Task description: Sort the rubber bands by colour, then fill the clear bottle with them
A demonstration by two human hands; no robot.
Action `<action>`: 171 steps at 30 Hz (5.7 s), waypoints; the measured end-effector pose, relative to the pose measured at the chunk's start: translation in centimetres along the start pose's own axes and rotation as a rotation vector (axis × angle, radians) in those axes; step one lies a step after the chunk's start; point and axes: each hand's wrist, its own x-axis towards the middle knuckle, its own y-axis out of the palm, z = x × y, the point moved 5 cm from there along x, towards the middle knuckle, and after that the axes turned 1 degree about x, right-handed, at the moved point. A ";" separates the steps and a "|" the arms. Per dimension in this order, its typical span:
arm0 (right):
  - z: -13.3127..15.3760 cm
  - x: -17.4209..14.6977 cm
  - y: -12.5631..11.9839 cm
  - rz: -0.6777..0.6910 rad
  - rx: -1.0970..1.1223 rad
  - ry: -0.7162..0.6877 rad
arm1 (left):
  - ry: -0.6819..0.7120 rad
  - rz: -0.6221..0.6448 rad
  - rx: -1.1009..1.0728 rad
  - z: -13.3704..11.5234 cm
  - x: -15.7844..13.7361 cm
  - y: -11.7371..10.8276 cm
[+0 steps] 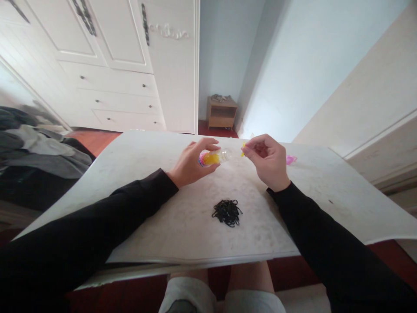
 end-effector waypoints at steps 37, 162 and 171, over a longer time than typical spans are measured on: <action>2.2 -1.6 2.1 0.191 -0.302 -0.255 | 0.052 -0.029 -0.113 -0.9 -0.2 0.0; 0.4 -1.3 0.8 0.122 -0.049 0.024 | -0.049 0.091 -0.078 -1.2 -0.1 0.1; 1.7 -1.0 1.4 0.356 -0.229 -0.155 | -0.027 0.050 -0.108 -1.4 -0.1 -0.1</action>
